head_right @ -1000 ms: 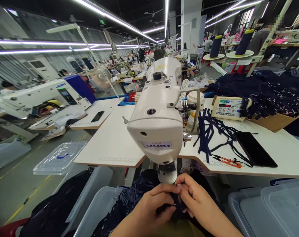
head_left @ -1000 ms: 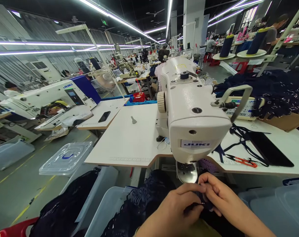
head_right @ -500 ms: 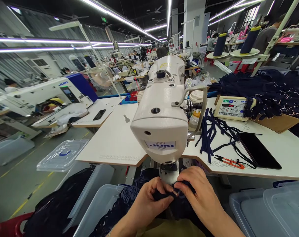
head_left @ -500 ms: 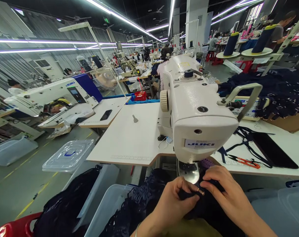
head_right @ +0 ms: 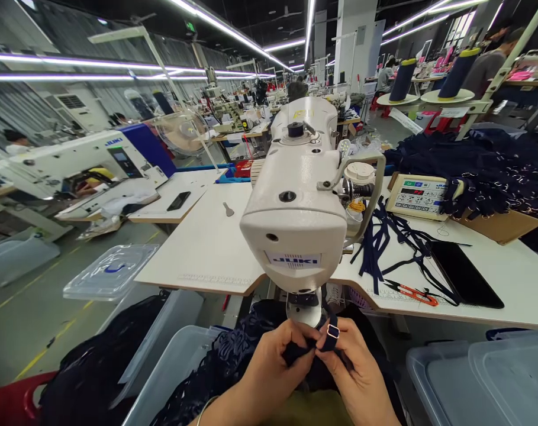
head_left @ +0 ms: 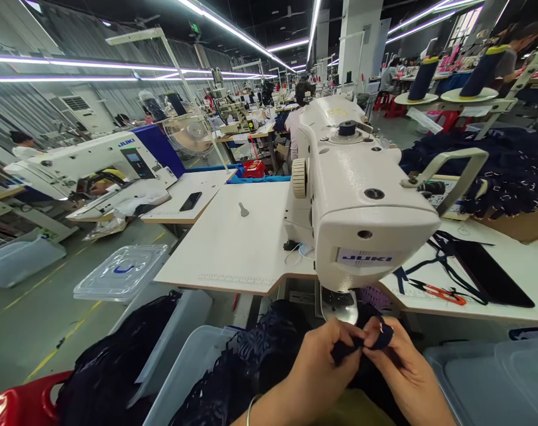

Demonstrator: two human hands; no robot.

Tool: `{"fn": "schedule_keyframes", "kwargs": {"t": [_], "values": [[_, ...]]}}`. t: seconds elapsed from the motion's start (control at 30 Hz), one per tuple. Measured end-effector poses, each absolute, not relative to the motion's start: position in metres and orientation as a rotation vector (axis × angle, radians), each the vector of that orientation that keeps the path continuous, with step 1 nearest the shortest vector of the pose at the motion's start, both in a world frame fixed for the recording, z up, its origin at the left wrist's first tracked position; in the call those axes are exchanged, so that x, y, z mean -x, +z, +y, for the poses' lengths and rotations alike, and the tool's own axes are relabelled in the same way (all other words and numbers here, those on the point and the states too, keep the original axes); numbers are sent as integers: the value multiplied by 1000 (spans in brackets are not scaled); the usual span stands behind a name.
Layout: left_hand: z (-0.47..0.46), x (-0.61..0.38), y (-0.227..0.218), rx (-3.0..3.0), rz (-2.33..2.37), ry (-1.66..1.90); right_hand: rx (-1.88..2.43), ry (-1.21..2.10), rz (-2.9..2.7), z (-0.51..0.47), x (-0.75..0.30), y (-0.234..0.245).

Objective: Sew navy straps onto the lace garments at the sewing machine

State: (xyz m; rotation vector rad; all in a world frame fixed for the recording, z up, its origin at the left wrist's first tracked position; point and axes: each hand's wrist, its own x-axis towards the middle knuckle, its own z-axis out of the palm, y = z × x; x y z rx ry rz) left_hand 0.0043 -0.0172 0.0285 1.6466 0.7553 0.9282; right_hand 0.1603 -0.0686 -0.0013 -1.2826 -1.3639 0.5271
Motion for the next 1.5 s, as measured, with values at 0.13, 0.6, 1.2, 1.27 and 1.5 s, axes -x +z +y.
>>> {"fn": "schedule_keyframes", "kwargs": {"t": [0.13,0.6,1.2,1.27,1.5], "values": [[-19,-4,30,-1778,719,1059,1192,515,-1305,-69,-156,-2],[-21,-3,17,-1840,676,1096,1165,318,-1448,-71,-160,-8],[-19,3,22,-1815,1046,767,1538,704,-1594,-57,-171,16],[-16,6,23,-2082,1112,951,1595,689,-1552,-49,-170,17],[-5,17,26,-2897,768,1075,1562,409,-1510,-32,-161,-3]]}}
